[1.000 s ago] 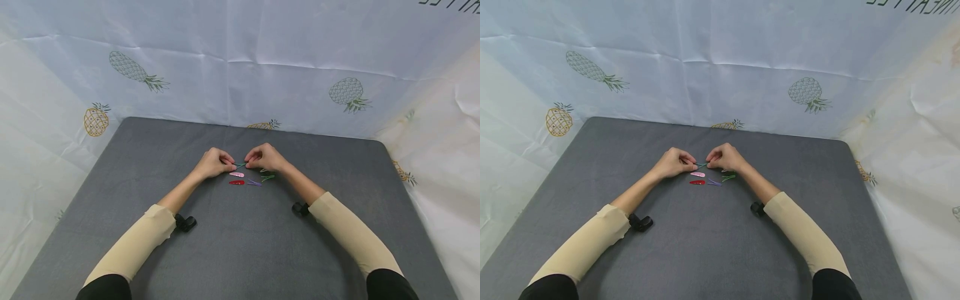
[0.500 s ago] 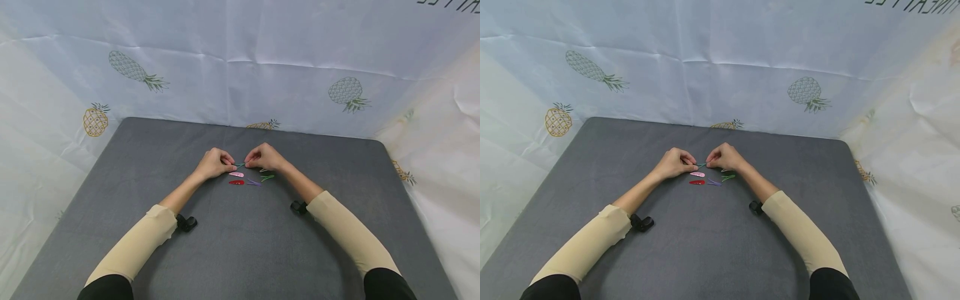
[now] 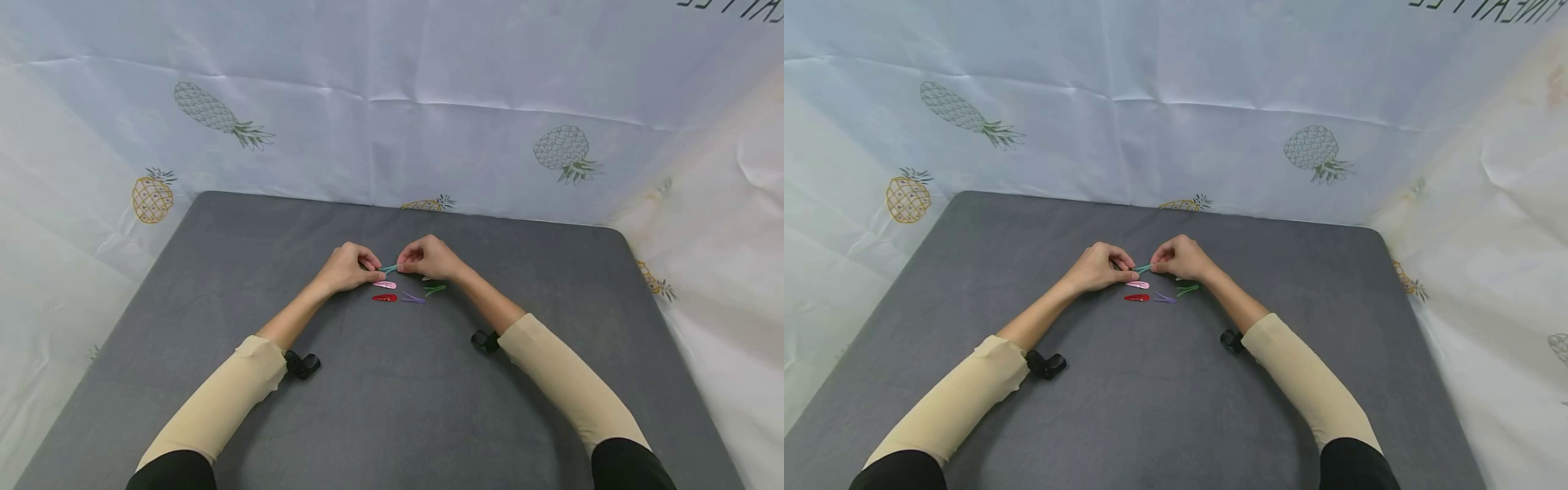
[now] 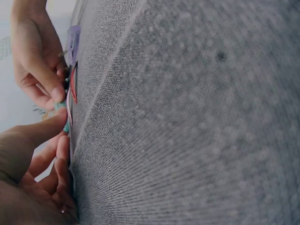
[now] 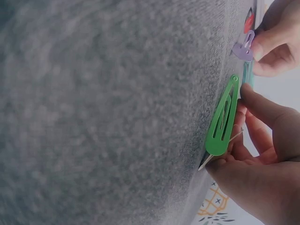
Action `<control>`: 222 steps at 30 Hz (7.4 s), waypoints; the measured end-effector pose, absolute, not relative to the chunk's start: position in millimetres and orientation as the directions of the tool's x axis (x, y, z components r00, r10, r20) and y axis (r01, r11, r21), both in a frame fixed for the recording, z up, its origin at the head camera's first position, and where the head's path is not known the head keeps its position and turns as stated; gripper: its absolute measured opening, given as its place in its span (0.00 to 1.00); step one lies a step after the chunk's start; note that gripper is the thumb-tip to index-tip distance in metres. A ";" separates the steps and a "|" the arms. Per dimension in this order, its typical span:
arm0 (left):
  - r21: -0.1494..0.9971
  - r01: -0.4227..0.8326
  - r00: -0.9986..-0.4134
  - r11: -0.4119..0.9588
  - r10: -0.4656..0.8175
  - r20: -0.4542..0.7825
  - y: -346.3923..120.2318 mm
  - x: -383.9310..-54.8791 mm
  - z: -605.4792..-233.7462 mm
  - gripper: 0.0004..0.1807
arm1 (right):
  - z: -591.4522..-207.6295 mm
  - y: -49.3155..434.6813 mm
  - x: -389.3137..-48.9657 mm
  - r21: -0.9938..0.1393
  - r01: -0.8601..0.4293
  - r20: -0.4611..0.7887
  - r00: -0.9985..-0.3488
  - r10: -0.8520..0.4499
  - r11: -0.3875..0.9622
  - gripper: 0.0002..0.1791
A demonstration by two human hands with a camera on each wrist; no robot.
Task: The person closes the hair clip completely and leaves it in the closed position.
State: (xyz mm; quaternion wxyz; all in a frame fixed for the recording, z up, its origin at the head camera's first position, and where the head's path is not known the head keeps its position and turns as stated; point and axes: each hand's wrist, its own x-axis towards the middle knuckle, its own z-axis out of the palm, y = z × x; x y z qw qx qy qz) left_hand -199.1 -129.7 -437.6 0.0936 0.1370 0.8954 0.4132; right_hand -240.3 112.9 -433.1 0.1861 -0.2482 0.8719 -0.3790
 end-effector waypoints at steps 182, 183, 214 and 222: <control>0.782 0.117 -0.953 0.613 0.291 -0.085 -135.7 -199.8 -433.3 0.06 | -423.3 105.2 -231.2 -0.733 -0.246 -0.186 -0.824 -0.535 0.634 0.08; 0.782 0.116 -0.953 0.612 0.290 -0.086 -135.6 -199.4 -433.3 0.06 | -423.7 105.1 -231.3 -0.735 -0.244 -0.186 -0.824 -0.535 0.632 0.08; 0.796 0.127 -0.947 0.591 0.311 -0.080 -138.6 -198.8 -434.0 0.06 | -429.4 112.0 -231.4 -0.787 -0.240 -0.128 -0.837 -0.531 0.568 0.11; 0.801 0.149 -0.942 0.580 0.330 -0.064 -135.4 -195.5 -431.5 0.06 | -425.7 120.2 -229.6 -0.820 -0.253 -0.070 -0.846 -0.529 0.513 0.12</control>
